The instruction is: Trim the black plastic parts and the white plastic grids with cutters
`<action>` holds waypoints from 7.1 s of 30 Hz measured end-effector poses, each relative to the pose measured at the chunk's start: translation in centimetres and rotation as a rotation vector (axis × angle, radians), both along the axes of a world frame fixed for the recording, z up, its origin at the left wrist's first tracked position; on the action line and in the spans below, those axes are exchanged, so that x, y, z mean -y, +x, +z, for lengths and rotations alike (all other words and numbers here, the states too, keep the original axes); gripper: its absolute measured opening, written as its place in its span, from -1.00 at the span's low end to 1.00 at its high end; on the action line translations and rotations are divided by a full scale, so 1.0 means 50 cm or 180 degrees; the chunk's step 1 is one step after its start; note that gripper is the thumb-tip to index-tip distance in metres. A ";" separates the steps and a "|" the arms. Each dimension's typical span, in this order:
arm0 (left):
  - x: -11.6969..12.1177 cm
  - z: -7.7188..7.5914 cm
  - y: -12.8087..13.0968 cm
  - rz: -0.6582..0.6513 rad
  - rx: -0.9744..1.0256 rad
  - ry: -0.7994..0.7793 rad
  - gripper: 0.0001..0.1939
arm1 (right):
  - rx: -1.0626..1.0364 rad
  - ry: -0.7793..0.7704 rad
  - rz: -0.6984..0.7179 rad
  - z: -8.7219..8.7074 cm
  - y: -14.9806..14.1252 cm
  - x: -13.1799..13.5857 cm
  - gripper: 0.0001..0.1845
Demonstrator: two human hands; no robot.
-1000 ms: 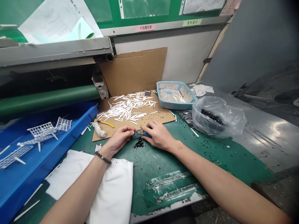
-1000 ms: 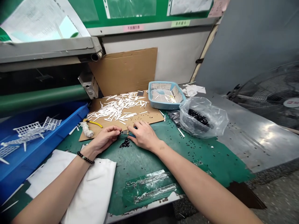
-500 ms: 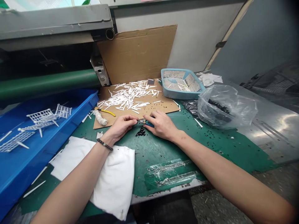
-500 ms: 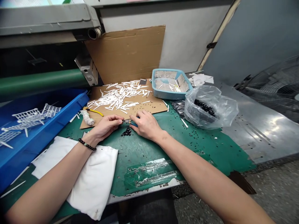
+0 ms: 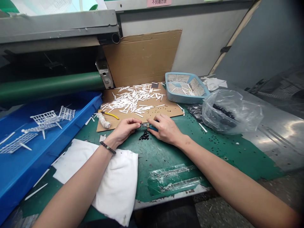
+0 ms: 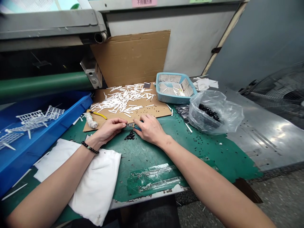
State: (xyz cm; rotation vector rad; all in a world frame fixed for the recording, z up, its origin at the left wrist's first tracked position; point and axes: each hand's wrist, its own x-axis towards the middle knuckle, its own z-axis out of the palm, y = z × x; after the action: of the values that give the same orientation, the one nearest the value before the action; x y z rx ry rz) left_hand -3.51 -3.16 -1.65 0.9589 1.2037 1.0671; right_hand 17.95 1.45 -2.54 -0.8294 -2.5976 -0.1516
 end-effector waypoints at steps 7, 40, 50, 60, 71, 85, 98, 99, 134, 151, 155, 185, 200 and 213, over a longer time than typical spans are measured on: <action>-0.002 0.003 -0.001 0.0017 -0.0013 -0.0107 -0.67 | 0.0303 0.0129 -0.0072 0.010 -0.005 0.010 -0.64; -0.030 0.034 0.109 -0.1104 -0.3379 0.1082 -0.81 | -0.1596 -0.0529 -0.0711 0.015 0.057 -0.057 -0.72; -0.021 0.026 0.071 -0.0608 -0.1171 0.0585 -0.68 | -0.0761 0.0125 -0.0800 0.055 0.073 -0.051 -0.77; -0.002 0.021 0.023 0.0033 0.0358 -0.0028 -0.76 | -0.0454 -0.0056 -0.0526 0.003 0.067 -0.024 -0.68; 0.004 -0.001 0.021 -0.0031 0.0390 0.0001 -0.63 | -0.0467 -0.0234 0.0031 0.014 0.040 0.014 -0.67; 0.004 -0.010 0.022 -0.0101 0.0042 0.0131 -0.63 | -0.0277 -0.0191 0.0065 0.009 0.042 0.015 -0.69; 0.001 -0.021 0.017 -0.0232 -0.0509 0.0259 -0.69 | 0.0293 0.0039 0.0013 0.012 0.043 0.019 -0.68; 0.001 -0.022 0.018 -0.0239 -0.0507 0.0261 -0.70 | 0.0335 0.0038 -0.0008 0.012 0.043 0.020 -0.70; 0.004 0.005 0.084 -0.0484 -0.1858 0.0825 -0.86 | -0.0919 -0.0123 -0.0428 -0.006 0.055 -0.018 -0.77; 0.003 0.002 0.048 0.0242 0.0818 -0.0148 -0.77 | -0.0413 -0.0111 0.0020 0.002 0.046 0.000 -0.72; 0.006 0.007 0.048 0.0228 0.0669 -0.0102 -0.74 | -0.0362 -0.0103 0.0033 0.007 0.045 0.006 -0.75; 0.003 0.010 0.010 0.0016 0.1106 -0.0300 -0.85 | -0.0513 -0.0088 -0.0171 -0.008 0.046 -0.001 -0.76; 0.011 0.001 0.024 -0.1013 -0.2390 0.0959 -0.78 | -0.0510 -0.0197 -0.0228 -0.014 0.050 -0.007 -0.74; 0.021 0.031 0.018 -0.0732 -0.1460 0.0454 -0.84 | -0.0488 -0.0307 -0.0221 -0.013 0.051 -0.008 -0.75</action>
State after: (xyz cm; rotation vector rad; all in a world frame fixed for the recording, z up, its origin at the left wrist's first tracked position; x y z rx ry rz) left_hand -2.63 -4.22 -0.08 1.4713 1.3542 0.7776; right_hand 20.48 1.85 -3.21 -0.9278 -2.4499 0.0174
